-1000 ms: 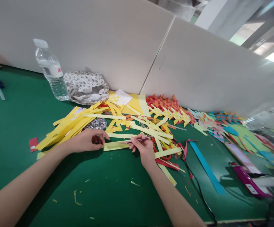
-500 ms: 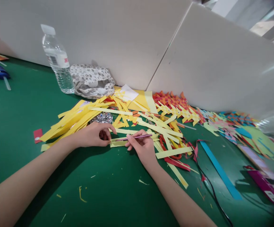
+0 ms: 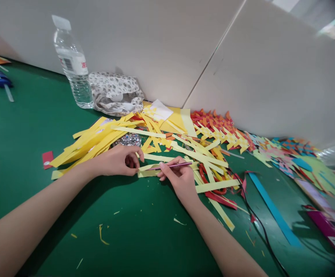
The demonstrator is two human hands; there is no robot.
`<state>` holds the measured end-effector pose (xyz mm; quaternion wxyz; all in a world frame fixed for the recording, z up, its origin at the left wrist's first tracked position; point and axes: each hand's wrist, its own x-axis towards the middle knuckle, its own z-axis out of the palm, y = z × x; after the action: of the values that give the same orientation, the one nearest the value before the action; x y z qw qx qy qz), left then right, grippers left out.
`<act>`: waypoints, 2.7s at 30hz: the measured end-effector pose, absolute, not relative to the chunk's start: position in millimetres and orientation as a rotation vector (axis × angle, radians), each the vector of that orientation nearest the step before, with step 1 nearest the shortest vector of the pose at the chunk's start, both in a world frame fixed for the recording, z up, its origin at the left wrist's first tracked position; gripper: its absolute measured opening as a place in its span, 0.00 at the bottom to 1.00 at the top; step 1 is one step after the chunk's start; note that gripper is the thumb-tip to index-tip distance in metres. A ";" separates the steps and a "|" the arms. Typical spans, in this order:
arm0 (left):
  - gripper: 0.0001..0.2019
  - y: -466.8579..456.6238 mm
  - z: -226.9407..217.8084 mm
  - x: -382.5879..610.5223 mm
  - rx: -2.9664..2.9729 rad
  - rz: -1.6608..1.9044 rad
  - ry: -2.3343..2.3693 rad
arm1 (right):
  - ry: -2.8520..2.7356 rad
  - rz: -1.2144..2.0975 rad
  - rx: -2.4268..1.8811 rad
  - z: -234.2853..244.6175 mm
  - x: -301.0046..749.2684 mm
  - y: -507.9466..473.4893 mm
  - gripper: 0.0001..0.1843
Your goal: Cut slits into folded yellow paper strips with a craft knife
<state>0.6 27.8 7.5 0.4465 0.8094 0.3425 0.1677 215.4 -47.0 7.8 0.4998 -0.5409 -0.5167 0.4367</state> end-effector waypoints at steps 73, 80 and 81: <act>0.14 30.2 6.8 -3.0 1.982 0.464 0.804 | -1.308 1.054 -1.234 7.3 210.0 -46.2 0.13; 0.14 30.8 7.4 -2.4 1.957 0.446 0.806 | -1.299 1.061 -1.227 5.0 210.6 -46.7 0.13; 0.14 30.9 7.6 -2.4 1.956 0.445 0.805 | -1.295 1.065 -1.225 4.7 210.7 -46.7 0.13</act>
<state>-2.4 30.9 7.6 0.4705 0.7985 0.3286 0.1815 210.7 -46.7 4.7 0.5077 -0.5084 -0.5373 0.4417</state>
